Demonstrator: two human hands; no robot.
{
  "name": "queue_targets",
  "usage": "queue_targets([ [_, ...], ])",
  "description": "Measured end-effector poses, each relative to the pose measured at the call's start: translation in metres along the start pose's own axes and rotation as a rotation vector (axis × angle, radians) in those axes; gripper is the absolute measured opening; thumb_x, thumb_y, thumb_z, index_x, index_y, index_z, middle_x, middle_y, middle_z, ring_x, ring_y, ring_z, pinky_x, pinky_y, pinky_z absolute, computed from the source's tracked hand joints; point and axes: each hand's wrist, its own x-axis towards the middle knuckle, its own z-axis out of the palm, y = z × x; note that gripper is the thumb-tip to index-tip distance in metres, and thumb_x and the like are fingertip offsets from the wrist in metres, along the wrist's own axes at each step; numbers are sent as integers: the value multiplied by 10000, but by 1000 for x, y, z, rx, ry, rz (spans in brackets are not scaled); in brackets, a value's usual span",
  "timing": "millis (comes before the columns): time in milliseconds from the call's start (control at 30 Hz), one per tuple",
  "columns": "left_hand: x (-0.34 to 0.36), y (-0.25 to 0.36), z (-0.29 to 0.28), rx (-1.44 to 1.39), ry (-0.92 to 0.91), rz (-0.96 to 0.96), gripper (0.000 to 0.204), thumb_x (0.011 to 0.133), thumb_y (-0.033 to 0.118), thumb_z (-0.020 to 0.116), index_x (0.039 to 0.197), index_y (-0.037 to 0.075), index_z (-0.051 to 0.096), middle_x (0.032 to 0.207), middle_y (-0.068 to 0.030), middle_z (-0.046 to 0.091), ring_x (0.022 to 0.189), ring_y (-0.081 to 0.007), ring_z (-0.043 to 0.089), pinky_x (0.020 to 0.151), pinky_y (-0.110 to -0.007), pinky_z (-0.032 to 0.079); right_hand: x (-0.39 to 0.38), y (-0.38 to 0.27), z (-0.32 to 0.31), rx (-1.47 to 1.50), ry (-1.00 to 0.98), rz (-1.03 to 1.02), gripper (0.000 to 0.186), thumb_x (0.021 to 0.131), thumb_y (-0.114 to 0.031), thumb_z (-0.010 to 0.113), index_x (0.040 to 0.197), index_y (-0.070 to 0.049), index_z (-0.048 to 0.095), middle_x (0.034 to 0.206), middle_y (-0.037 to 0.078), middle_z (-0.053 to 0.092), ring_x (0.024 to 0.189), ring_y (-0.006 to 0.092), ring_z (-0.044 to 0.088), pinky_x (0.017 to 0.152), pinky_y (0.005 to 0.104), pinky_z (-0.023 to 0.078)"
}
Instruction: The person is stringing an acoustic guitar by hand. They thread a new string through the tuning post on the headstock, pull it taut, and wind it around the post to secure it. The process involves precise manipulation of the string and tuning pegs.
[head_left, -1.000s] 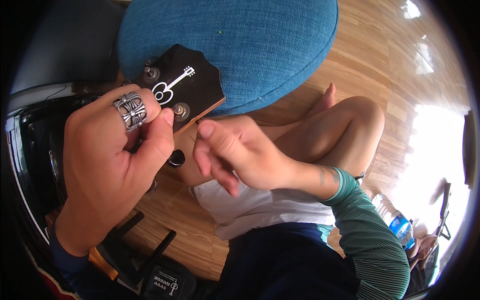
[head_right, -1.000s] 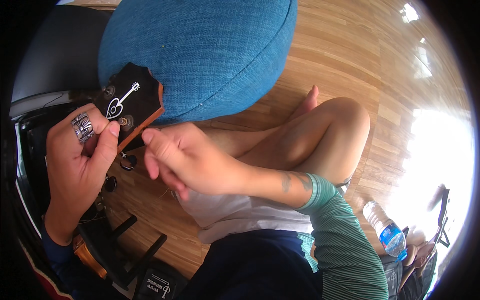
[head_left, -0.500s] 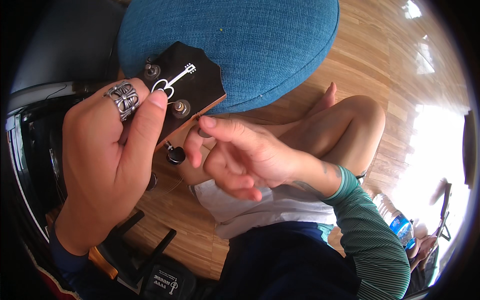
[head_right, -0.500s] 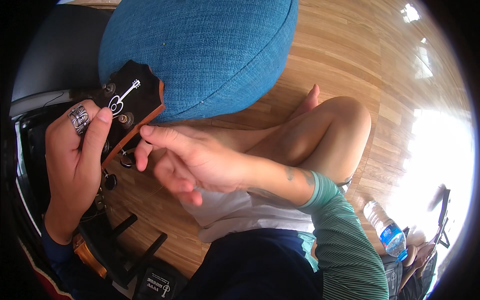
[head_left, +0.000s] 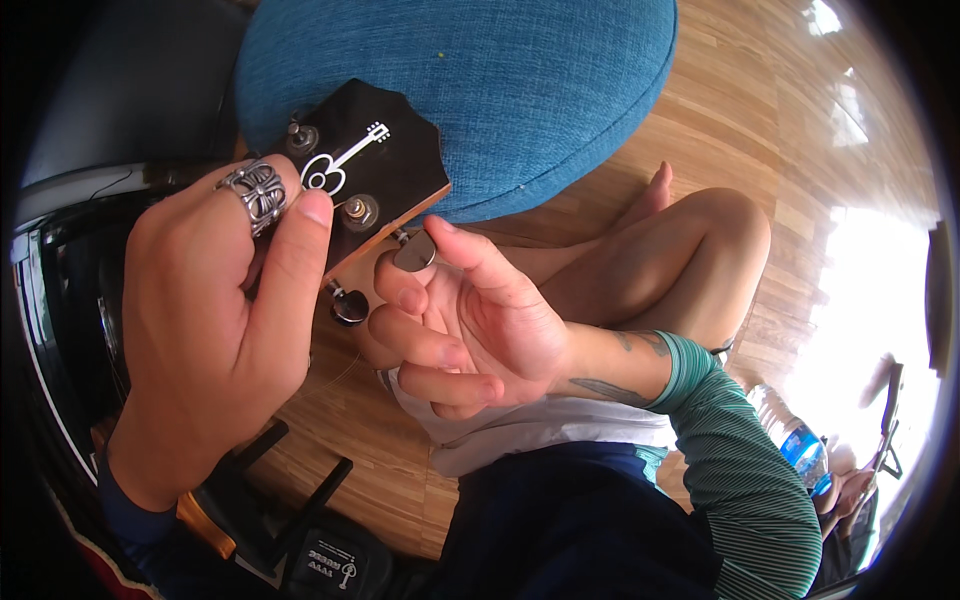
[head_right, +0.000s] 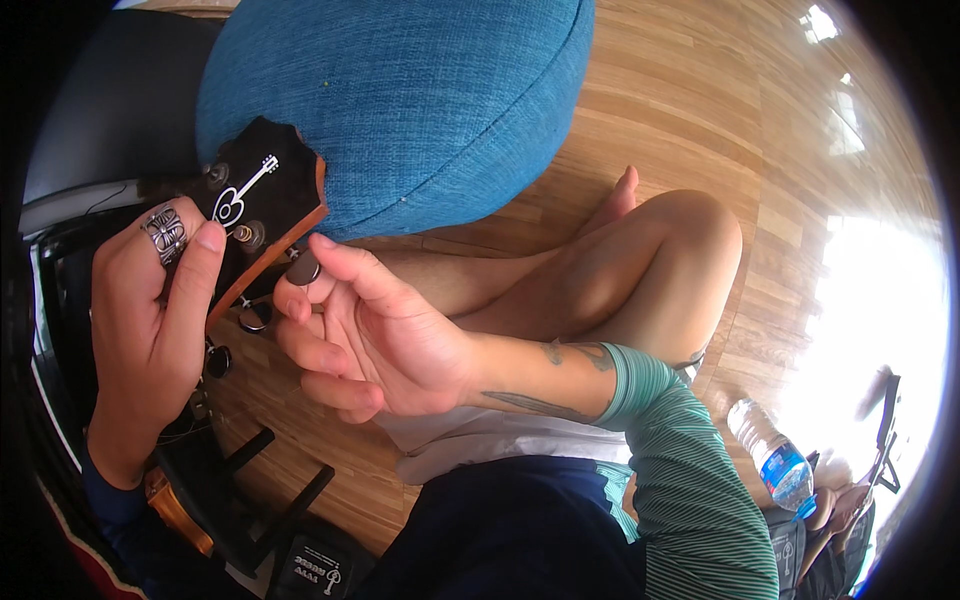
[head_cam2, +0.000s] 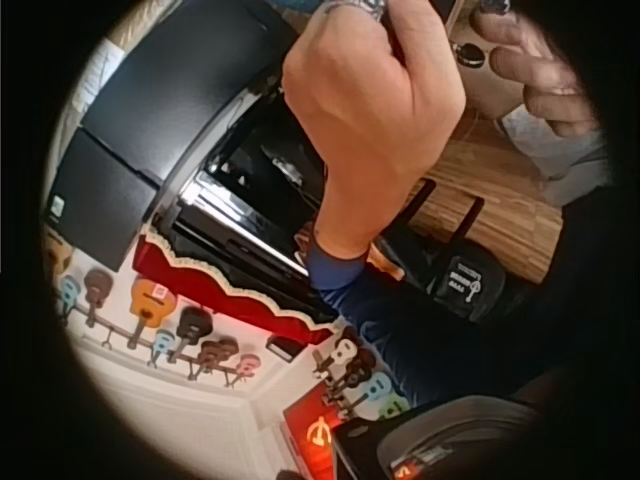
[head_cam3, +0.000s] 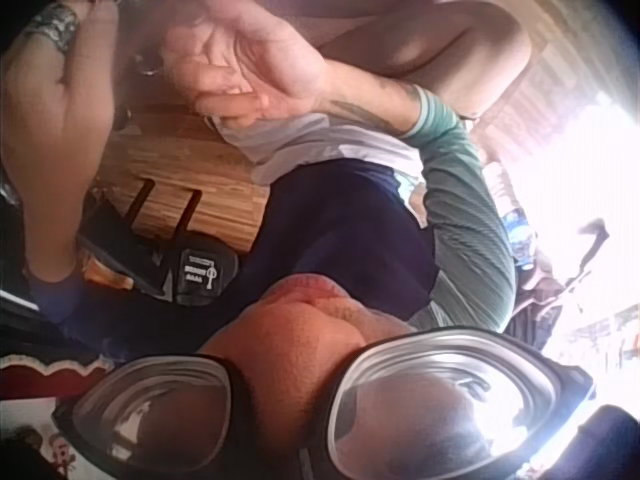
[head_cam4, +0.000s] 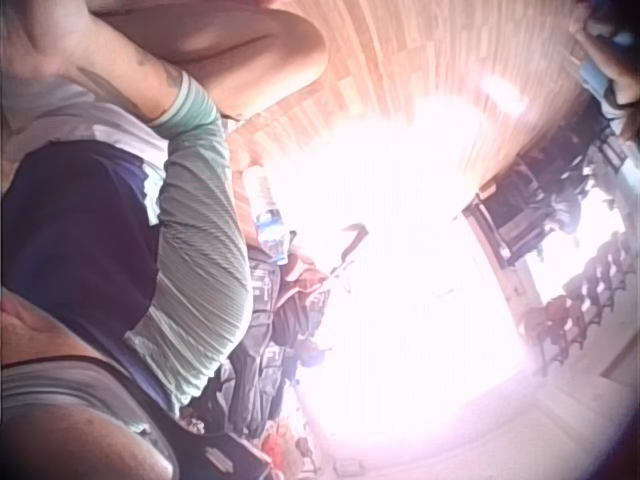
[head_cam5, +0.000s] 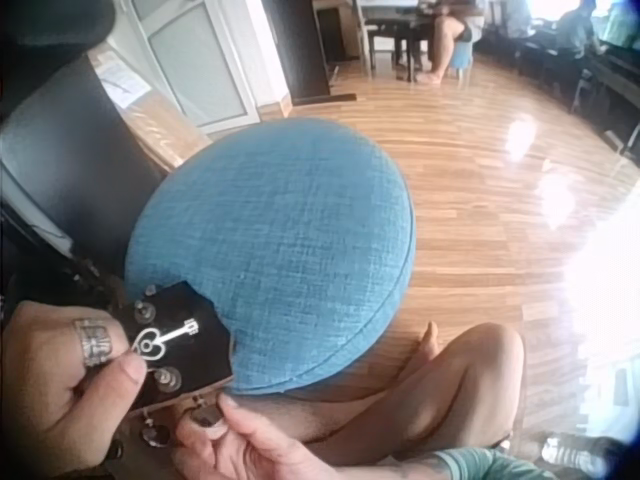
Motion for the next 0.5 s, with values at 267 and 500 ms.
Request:
queue_targets([
  [267,1,2,3,-4,23,-14,273,948,6,564,695,3,463,610,-15,376,503,-68,320,467,-275,234,1,-16,17,-1110,345,-356,286,1008,-344,564,969,-62,595,579,-4,527,450,82,499,398,254,370],
  [500,2,3,4,10,20,-31,235,917,-26,597,707,-4,495,618,-8,374,504,-65,303,470,-278,225,-3,-27,20,-1362,367,-353,338,1016,-357,507,1087,-39,600,580,40,544,470,116,517,445,255,410],
])
